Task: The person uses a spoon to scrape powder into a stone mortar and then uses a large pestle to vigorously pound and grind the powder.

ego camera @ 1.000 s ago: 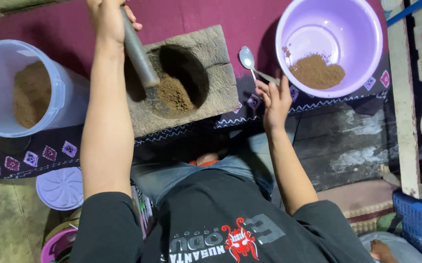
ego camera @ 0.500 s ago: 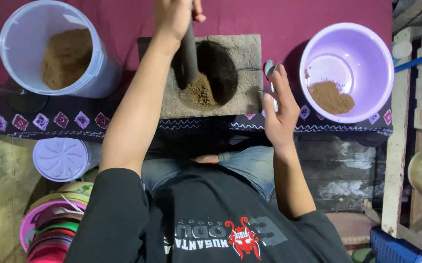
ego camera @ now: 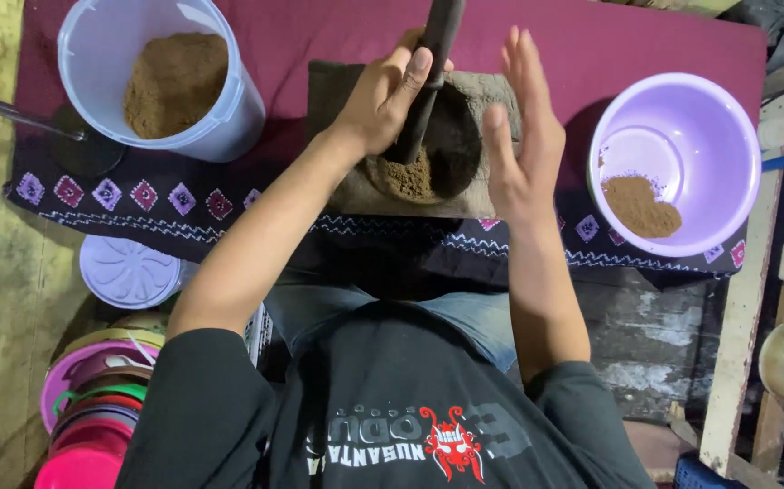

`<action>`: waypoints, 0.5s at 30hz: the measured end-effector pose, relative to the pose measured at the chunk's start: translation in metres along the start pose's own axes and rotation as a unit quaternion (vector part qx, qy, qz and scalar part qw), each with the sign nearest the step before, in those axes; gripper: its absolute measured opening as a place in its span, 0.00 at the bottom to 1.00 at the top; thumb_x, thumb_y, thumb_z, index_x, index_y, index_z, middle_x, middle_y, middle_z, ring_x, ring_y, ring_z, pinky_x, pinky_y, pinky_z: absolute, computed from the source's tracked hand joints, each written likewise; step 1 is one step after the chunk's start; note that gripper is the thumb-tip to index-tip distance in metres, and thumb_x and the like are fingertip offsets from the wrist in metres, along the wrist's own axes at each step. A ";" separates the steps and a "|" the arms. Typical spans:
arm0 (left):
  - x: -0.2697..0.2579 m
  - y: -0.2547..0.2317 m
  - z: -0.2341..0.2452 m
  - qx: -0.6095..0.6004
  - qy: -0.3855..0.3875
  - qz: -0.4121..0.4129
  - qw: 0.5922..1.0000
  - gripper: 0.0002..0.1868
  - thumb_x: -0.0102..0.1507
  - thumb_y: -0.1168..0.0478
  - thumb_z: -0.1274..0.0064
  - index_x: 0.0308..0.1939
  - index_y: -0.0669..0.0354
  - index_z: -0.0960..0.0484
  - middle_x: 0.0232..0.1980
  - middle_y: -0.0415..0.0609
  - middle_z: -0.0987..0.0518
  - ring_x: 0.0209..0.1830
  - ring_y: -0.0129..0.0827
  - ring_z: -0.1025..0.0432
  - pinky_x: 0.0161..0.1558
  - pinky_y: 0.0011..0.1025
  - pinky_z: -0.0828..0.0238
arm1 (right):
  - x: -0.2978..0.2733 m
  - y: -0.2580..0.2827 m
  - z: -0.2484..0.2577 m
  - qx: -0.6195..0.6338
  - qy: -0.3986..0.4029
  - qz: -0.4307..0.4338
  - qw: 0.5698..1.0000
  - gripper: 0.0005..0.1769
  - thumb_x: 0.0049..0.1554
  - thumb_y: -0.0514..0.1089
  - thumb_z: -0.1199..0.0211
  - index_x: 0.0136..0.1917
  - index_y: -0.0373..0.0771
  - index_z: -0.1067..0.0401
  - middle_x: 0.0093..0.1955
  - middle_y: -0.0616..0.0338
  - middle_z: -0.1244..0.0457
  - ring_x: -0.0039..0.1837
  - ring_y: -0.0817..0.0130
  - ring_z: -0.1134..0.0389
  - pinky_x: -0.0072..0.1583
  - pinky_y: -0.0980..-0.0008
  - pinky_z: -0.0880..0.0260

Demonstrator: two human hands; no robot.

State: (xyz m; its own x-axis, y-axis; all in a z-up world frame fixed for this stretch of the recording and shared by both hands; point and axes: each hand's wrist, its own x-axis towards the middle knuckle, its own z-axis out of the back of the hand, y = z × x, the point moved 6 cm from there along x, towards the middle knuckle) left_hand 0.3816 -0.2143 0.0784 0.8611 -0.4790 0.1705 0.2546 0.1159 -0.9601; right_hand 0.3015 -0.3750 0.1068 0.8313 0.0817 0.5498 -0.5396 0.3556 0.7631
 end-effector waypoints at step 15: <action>-0.028 0.036 0.033 0.422 -0.174 0.028 0.889 0.27 0.70 0.42 0.59 0.28 0.58 0.20 0.33 0.46 0.21 0.46 0.45 0.32 0.40 0.48 0.32 | 0.029 -0.008 -0.044 0.314 -0.139 -0.137 0.929 0.21 0.62 0.59 0.52 0.34 0.45 0.38 0.24 0.66 0.50 0.24 0.74 0.52 0.27 0.69 0.47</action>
State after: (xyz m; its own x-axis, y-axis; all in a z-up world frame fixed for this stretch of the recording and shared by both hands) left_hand 0.3813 -0.1686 0.0462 0.9294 -0.1713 0.3270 0.3209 0.8128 -0.4862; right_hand 0.3358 -0.3348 0.1021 0.9296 -0.2069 0.3050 -0.3563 -0.2923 0.8875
